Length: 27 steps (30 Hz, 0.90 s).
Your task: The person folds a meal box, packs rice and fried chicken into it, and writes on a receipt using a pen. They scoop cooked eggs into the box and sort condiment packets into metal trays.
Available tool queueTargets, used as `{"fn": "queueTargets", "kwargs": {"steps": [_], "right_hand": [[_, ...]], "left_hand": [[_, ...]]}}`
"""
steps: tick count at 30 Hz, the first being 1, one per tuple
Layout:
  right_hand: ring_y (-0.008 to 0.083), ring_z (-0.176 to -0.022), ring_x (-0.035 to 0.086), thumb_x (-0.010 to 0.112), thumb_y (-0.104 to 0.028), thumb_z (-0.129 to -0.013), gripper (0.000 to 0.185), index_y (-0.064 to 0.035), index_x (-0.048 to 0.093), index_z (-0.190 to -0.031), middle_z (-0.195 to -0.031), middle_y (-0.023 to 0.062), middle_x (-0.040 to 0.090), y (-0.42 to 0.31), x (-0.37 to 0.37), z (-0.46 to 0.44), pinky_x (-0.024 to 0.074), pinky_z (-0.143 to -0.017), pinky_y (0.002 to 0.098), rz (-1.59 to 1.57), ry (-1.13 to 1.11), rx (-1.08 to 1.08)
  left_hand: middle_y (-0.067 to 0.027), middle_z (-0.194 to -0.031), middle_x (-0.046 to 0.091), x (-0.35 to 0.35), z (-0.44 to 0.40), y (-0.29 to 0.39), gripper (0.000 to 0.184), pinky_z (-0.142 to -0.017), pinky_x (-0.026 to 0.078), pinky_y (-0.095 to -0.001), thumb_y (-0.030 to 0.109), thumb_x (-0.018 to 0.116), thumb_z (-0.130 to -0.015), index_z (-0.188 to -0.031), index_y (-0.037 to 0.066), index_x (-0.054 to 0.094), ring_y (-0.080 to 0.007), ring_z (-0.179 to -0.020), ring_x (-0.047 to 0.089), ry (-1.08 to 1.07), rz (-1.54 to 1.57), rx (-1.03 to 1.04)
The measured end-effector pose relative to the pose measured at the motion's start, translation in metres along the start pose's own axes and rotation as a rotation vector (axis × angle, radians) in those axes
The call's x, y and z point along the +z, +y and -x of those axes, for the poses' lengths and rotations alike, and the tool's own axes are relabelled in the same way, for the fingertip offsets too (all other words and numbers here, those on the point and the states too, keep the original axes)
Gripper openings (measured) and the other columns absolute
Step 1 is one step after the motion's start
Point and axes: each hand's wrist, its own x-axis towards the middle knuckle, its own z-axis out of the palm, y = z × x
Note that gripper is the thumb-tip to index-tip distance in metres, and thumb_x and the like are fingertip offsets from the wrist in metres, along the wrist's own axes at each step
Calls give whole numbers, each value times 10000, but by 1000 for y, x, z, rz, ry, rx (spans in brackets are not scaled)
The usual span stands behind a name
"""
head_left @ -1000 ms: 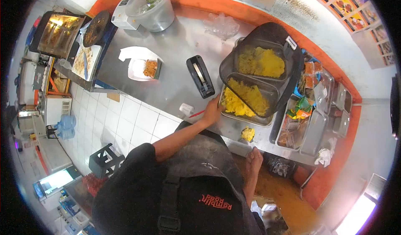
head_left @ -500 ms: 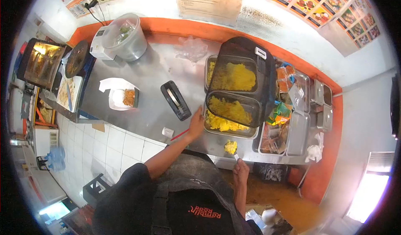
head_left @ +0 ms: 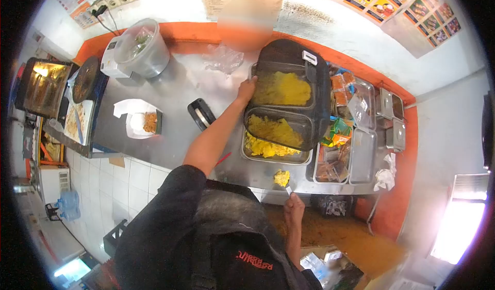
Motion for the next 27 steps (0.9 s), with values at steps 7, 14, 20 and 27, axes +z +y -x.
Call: {"fn": "queueTargets", "kwargs": {"steps": [7, 14, 20, 27], "right_hand": [[17, -510, 350, 600, -209, -992, 160, -96, 588, -879, -629, -80, 424, 2, -5, -7, 254, -445, 182, 54, -22, -29], [31, -482, 312, 601, -221, -994, 224, -92, 543, -820, -596, -73, 381, -8, 17, -8, 255, -435, 208, 39, -60, -99], [26, -484, 295, 574, -231, -1009, 213, -88, 523, -860, -600, -80, 322, -16, 81, -27, 242, -427, 204, 61, -186, -61], [21, -525, 319, 575, -192, -1004, 162, -68, 564, -900, -637, -79, 342, 33, 211, -22, 243, -450, 194, 183, -325, 2]], "left_hand": [[-251, -1093, 663, 21, 4, -7, 619, -879, 456, -454, 467, 455, -1014, -1167, -118, 591, -353, -1037, 612, 86, 182, -41], [-183, -1151, 662, 8, 65, 11, 367, -1018, 423, -413, 188, 489, -961, -1269, 7, 568, -339, -1175, 572, 328, -163, 263], [-97, -1036, 688, -98, 248, -20, 363, -821, 509, -323, 201, 533, -967, -1303, 61, 538, -210, -933, 651, 279, 206, 335], [-152, -976, 661, -423, 305, -199, 311, -807, 495, -364, 252, 656, -916, -1093, -2, 622, -269, -870, 636, 1193, -453, 209]]}}
